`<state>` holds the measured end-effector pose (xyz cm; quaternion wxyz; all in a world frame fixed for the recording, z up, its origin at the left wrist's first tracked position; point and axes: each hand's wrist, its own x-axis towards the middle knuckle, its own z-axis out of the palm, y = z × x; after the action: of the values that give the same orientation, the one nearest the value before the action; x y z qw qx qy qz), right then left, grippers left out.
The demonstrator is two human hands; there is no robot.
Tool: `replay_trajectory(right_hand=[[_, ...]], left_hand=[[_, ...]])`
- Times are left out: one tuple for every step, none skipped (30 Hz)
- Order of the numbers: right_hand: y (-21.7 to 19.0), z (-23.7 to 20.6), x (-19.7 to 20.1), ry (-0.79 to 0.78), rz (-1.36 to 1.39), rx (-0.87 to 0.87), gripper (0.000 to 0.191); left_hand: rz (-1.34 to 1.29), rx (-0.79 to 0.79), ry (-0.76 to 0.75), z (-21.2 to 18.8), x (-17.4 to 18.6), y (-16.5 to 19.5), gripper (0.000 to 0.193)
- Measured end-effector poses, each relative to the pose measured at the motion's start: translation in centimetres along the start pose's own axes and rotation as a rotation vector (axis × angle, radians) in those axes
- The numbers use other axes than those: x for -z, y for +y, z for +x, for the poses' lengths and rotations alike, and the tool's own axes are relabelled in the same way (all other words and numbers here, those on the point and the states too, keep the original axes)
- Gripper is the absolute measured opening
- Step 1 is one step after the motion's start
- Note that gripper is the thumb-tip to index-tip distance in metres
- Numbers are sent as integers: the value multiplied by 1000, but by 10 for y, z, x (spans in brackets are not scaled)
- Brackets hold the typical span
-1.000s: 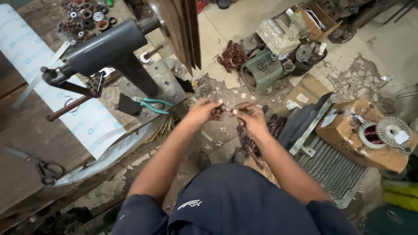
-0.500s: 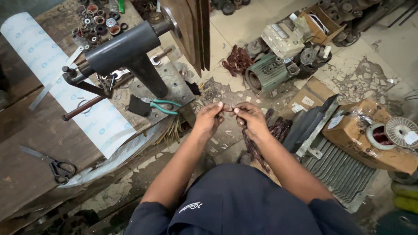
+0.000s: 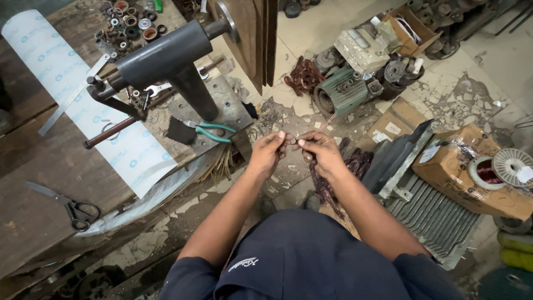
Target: The person handles a small component, then fits a spool of copper wire onto a hand-cranked winding machine and turns the crank with one hand while guiding the wire with the other to wind it onto the spool. A second person briefly approaches and the person resumes cranking the winder.
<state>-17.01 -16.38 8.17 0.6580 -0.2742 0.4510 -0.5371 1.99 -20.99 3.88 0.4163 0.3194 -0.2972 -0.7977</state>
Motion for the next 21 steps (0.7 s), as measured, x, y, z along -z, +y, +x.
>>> replay_trajectory(right_hand=[[0,0,-1,3,-11,-9,14],[-1,-1,-2,5,-16,3,13],[-1,-2,-3,7,-20,13,12],[-1,-3,-5,9,-25,21,12],[-2,-4,-6,12,-19,19,12],[-2,-5,-6,15,-13,19,12],[-2,-6,-6,17,-7,19,12],[-2,-7,-6,12,-17,6,13],[-2,-9,-5,6,-28,-6,13],[-2,-10,-4,1,-38,-19,14],[-2,-11,-3,1,-51,-26,15],[-1,-12,-2,3,-64,-31,15],[-1,-12,-1,2,-76,-35,16],[0,-12,0,-8,-76,-29,15],[0,-11,2,-17,-75,-23,15],[0,-11,4,-28,-75,-16,15],[0,-10,6,-21,-83,-26,15],[0,-9,8,-15,-91,-37,16],[0,-8,11,-8,-100,-47,16],[-1,-8,13,-19,-90,-43,16],[-1,-8,15,-29,-80,-37,15]], left_hand=[[7,-7,0,-1,0,0,32],[-14,-12,-6,-2,0,0,31],[-36,-16,-11,-3,0,-1,30],[-58,-19,-14,-4,0,-2,28],[-68,-8,5,-5,0,-3,27],[-76,2,22,-6,1,-4,25],[-85,11,39,-6,2,-6,24],[-97,11,22,-7,3,-8,25],[-107,9,6,-7,4,-10,25],[-119,8,-11,-8,6,-12,26],[-112,7,-15,-7,7,-13,27],[-104,5,-19,-7,7,-15,28],[-95,2,-24,-7,7,-14,29],[-91,-6,-44,-8,6,-13,29],[-87,-16,-64,-9,4,-10,29],[-82,-26,-84,-11,1,-5,30],[-15,-42,-64,-14,-3,2,31],[52,-58,-44,-19,-7,10,32],[120,-74,-24,-23,-13,20,33],[469,-267,4,-31,-17,33,34],[818,-462,31,-40,-19,47,38]])
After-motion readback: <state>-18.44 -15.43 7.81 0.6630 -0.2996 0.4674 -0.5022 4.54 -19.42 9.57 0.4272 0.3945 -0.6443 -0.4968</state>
